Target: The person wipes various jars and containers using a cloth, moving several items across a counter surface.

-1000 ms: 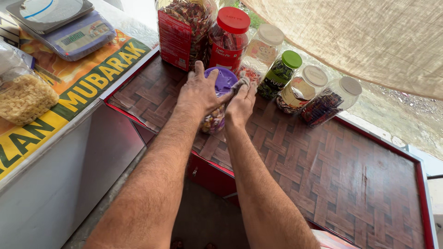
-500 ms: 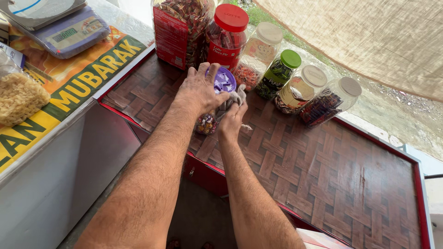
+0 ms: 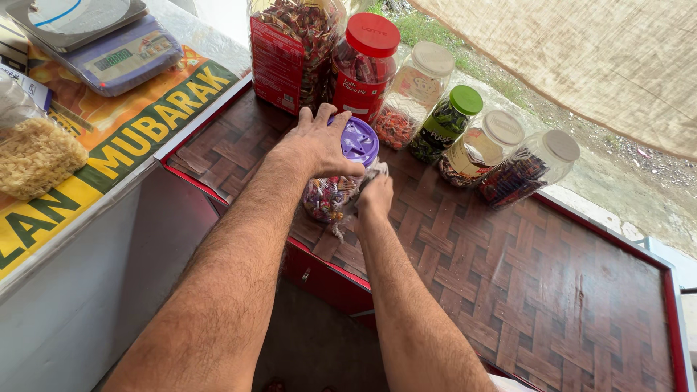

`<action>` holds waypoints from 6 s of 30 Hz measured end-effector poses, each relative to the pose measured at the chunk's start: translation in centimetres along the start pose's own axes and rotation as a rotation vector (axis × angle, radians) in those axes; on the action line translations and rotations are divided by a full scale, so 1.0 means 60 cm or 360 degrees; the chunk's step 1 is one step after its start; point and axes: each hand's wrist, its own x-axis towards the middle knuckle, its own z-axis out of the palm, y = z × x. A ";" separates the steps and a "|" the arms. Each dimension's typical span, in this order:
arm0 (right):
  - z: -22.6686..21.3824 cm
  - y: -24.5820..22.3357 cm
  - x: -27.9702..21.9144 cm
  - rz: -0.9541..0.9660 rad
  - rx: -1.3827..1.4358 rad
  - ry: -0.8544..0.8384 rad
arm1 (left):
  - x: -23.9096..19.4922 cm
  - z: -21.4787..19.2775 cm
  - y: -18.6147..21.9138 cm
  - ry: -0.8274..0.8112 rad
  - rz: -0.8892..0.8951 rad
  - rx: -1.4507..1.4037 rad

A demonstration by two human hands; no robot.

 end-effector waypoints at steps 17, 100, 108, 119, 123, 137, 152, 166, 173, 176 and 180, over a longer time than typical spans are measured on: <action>-0.003 0.031 0.014 -0.0427 0.0201 -0.0070 | 0.003 0.067 0.025 0.0559 0.0086 0.0069; -0.010 0.021 -0.009 -0.0072 0.0081 -0.0182 | -0.013 0.062 0.056 0.0646 -0.0276 0.0018; 0.019 0.049 -0.019 -0.0975 0.0099 0.0098 | 0.000 0.063 0.013 0.0351 0.0261 0.0268; 0.068 0.084 -0.025 -0.0945 0.0026 0.0294 | 0.006 0.011 0.043 0.0081 -0.0611 0.0053; 0.058 0.098 -0.028 0.0077 0.0174 -0.0040 | 0.016 0.007 0.033 -0.0071 -0.0431 0.0427; 0.059 0.073 -0.035 0.0211 0.0128 -0.0102 | 0.019 0.013 -0.009 0.0116 -0.0109 0.0245; 0.078 -0.009 -0.087 -0.0401 0.0057 0.0065 | 0.012 0.004 0.009 0.0088 -0.0801 -0.0115; 0.026 0.005 -0.063 -0.0901 -0.0220 -0.0026 | 0.003 0.018 -0.027 0.0073 -0.0661 -0.0411; 0.045 -0.117 -0.073 -0.1790 -0.0671 -0.0249 | 0.015 0.039 -0.053 0.0102 -0.0721 -0.0899; 0.050 -0.125 -0.082 -0.1616 -0.1226 -0.0171 | 0.027 0.056 -0.063 0.0106 -0.0709 -0.1115; 0.051 -0.128 -0.096 -0.1582 -0.1484 -0.0228 | 0.035 0.060 -0.079 0.0069 -0.0621 -0.1169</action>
